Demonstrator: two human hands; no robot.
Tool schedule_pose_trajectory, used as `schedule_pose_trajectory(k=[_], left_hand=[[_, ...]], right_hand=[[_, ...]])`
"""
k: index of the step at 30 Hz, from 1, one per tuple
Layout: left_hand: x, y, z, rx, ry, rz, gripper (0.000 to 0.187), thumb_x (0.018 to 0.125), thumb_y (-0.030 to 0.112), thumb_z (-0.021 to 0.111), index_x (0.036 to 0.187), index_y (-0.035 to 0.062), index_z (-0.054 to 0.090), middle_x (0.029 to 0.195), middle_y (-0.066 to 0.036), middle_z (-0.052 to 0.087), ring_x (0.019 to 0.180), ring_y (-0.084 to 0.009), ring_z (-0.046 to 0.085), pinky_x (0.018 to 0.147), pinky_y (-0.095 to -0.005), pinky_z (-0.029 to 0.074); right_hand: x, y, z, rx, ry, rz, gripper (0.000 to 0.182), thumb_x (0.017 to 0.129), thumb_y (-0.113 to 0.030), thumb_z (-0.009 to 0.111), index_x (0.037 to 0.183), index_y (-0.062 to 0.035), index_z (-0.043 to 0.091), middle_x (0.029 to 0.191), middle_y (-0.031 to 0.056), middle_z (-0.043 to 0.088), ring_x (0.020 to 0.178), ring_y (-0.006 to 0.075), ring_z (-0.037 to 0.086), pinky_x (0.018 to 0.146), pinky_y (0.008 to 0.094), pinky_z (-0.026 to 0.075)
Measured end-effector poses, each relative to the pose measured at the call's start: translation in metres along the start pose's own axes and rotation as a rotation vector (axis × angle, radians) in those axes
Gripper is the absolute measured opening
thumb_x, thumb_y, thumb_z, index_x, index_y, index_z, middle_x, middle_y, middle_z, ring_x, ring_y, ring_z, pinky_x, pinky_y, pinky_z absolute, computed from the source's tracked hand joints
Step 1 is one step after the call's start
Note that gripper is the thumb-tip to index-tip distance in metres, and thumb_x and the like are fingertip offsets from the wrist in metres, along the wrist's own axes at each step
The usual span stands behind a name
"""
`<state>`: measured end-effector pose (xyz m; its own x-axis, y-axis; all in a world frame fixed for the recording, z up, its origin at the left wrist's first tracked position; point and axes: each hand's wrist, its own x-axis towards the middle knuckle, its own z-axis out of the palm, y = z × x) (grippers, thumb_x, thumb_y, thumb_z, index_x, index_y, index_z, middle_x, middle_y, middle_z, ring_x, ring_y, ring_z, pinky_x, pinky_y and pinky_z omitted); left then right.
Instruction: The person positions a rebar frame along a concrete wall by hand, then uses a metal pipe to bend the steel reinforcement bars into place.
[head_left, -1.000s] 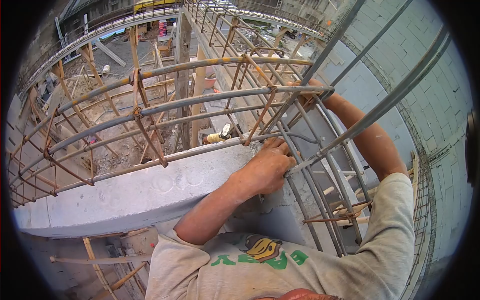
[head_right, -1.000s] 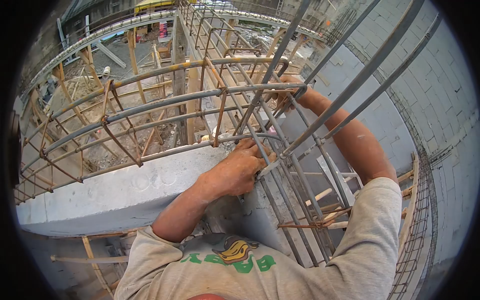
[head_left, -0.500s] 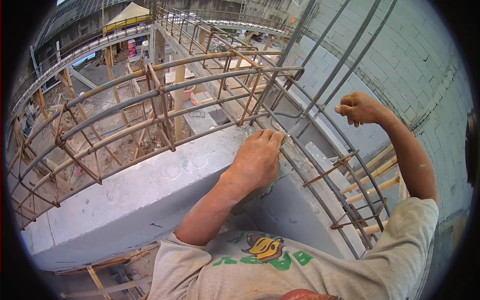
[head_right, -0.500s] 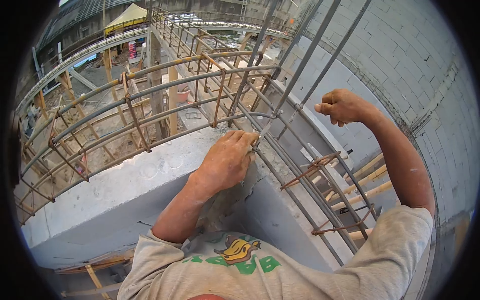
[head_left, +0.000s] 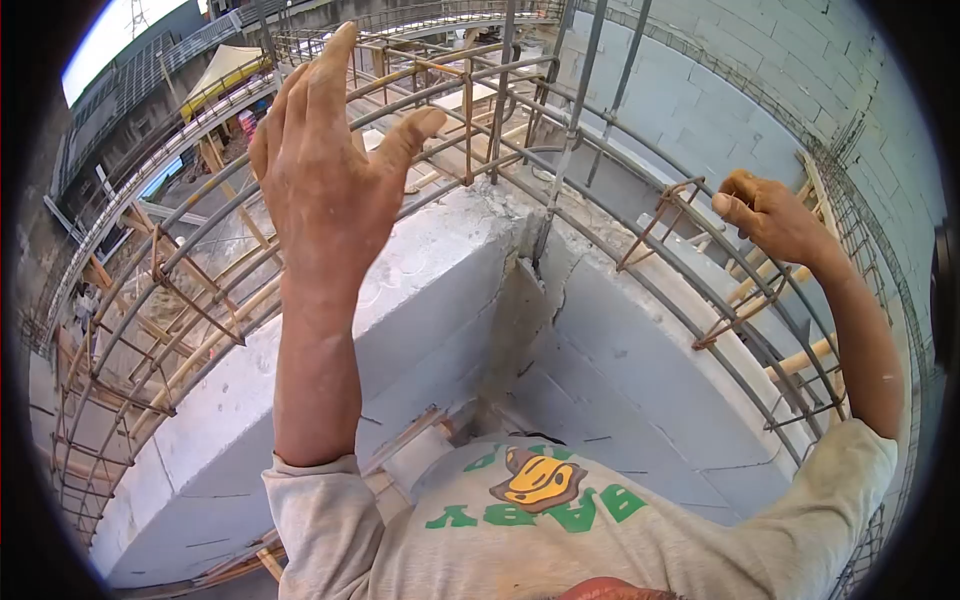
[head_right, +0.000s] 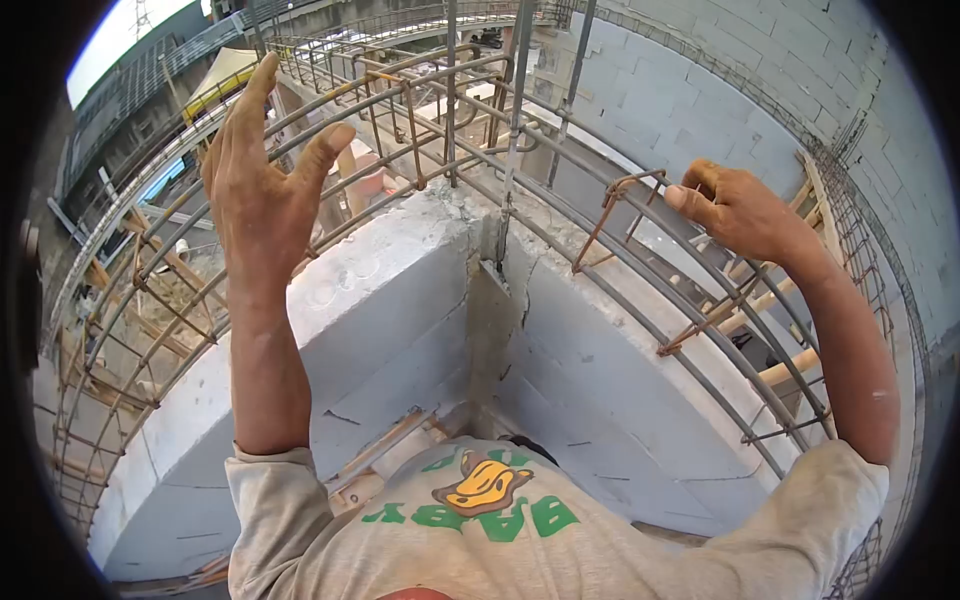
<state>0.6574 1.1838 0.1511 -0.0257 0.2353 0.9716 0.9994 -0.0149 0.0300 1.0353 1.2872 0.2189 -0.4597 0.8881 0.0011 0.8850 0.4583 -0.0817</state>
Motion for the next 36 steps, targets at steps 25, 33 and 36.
schedule_pose_trajectory(k=[25,33,36], left_hand=[[0.037,-0.046,0.019,0.114,-0.849,-0.132,0.059,0.095,0.06,0.05,0.085,0.0059,0.071,0.065,-0.008,0.063,0.058,-0.0211,0.06,0.06,-0.04,0.048],[0.031,-0.041,0.01,0.022,-0.7,-0.078,0.045,0.093,0.049,0.061,0.101,0.0066,0.072,0.081,-0.015,0.071,0.072,-0.025,0.068,0.068,-0.0412,0.052],[0.032,-0.043,0.014,0.05,-0.722,-0.09,0.044,0.095,0.048,0.058,0.104,0.0074,0.072,0.082,-0.015,0.071,0.073,-0.0271,0.069,0.07,-0.0408,0.053]], right_hand=[[-0.006,0.01,0.04,0.078,0.202,0.083,0.07,0.094,-0.06,0.05,0.121,0.0038,0.06,0.111,0.0281,0.065,0.106,0.0367,0.064,0.092,0.0428,0.05],[-0.008,0.01,0.042,0.073,0.233,0.102,0.07,0.094,-0.059,0.05,0.122,0.0047,0.06,0.114,0.029,0.063,0.109,0.0375,0.063,0.095,0.0436,0.049],[-0.008,0.01,0.042,0.065,0.208,0.119,0.067,0.096,-0.059,0.047,0.12,0.0027,0.059,0.114,0.0258,0.063,0.11,0.036,0.06,0.096,0.0426,0.046]])
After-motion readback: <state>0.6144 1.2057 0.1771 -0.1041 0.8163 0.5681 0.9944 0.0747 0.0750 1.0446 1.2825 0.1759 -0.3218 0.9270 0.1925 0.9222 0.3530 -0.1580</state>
